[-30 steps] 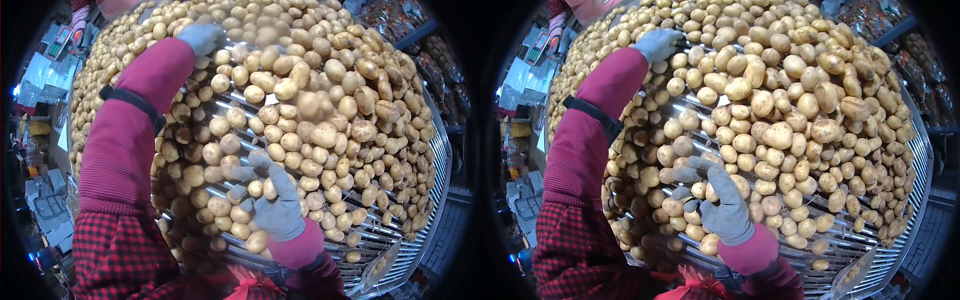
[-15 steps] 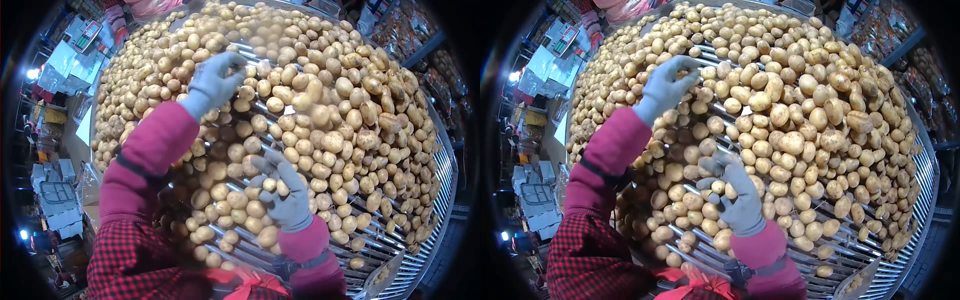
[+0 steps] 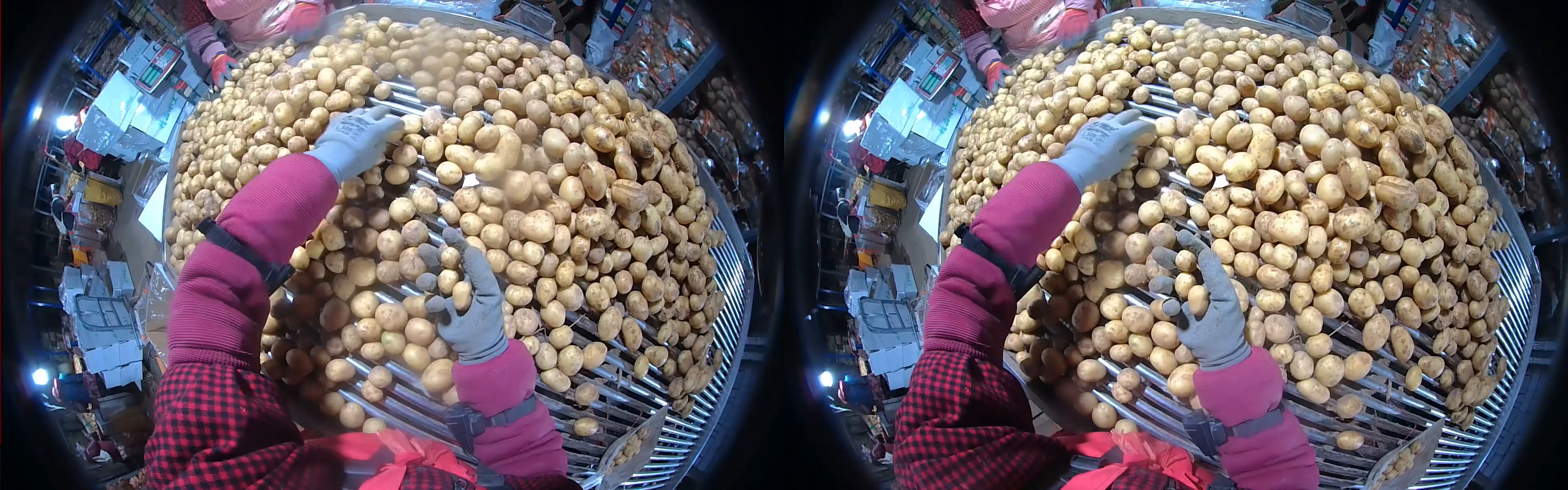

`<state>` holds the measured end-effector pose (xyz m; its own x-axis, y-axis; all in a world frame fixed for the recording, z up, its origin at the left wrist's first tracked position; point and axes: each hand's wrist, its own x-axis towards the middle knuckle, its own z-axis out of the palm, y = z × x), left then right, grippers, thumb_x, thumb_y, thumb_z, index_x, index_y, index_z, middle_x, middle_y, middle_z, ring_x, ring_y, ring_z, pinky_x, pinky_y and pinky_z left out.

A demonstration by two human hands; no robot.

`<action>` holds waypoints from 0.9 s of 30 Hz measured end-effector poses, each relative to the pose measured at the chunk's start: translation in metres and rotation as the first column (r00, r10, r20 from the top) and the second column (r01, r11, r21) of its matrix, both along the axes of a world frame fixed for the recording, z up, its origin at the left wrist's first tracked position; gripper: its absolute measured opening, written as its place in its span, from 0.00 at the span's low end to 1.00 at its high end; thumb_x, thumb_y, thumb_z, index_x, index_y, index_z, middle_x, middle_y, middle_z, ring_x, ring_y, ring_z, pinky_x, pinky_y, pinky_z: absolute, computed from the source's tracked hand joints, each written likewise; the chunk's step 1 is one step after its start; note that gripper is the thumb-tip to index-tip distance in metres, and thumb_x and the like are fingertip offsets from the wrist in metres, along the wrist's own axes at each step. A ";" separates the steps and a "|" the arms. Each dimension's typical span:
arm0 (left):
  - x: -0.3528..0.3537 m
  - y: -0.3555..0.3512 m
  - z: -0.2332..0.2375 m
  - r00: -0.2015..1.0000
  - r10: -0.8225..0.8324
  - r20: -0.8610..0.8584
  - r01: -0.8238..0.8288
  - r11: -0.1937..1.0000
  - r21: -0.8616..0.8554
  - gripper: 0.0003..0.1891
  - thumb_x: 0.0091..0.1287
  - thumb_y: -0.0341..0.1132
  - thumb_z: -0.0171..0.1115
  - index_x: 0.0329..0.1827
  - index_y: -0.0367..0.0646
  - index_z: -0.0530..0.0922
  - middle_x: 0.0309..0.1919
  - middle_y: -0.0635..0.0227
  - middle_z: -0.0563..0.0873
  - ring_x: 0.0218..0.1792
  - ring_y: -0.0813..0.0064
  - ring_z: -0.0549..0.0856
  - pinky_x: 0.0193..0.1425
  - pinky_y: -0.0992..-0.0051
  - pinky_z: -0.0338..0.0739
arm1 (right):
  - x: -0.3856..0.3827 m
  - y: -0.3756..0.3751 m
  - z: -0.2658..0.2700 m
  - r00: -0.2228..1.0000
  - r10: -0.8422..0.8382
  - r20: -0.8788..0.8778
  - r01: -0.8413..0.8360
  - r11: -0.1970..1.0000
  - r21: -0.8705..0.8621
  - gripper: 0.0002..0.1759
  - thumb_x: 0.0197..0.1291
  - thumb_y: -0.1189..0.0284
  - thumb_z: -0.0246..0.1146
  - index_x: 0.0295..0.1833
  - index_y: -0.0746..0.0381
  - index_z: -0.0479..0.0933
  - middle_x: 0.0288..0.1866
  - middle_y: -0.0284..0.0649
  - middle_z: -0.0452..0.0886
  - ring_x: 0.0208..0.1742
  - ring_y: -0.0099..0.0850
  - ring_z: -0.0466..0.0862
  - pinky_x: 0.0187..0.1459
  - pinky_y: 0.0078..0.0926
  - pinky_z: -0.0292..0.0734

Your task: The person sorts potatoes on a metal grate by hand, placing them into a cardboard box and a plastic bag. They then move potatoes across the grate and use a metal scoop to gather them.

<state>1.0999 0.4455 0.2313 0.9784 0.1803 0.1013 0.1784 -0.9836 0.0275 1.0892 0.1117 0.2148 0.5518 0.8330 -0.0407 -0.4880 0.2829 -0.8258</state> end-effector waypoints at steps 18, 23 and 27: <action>0.025 -0.015 -0.025 0.935 0.129 -0.331 -0.101 0.990 0.102 0.20 0.63 0.39 0.68 0.59 0.49 0.84 0.49 0.56 0.91 0.53 0.53 0.91 0.59 0.54 0.83 | -0.003 0.005 0.001 0.963 -0.083 0.255 0.097 0.994 -0.045 0.36 0.66 0.92 0.57 0.80 0.66 0.65 0.72 0.44 0.78 0.71 0.33 0.82 0.58 0.22 0.86; 0.009 -0.023 -0.014 0.954 0.219 -0.205 -0.236 0.970 -0.059 0.25 0.66 0.40 0.68 0.69 0.56 0.82 0.53 0.62 0.91 0.55 0.58 0.90 0.60 0.59 0.84 | -0.003 0.006 -0.009 0.935 -0.138 0.326 0.147 0.989 -0.002 0.39 0.59 0.93 0.55 0.79 0.66 0.67 0.75 0.46 0.76 0.74 0.36 0.81 0.62 0.25 0.85; -0.033 -0.059 0.018 0.959 0.281 0.045 -0.180 0.718 -0.672 0.24 0.67 0.36 0.73 0.67 0.52 0.84 0.51 0.69 0.90 0.47 0.72 0.90 0.50 0.69 0.86 | 0.000 0.000 -0.020 0.842 -0.119 0.526 0.185 0.980 -0.074 0.29 0.79 0.80 0.54 0.82 0.59 0.63 0.82 0.45 0.68 0.75 0.41 0.80 0.50 0.22 0.88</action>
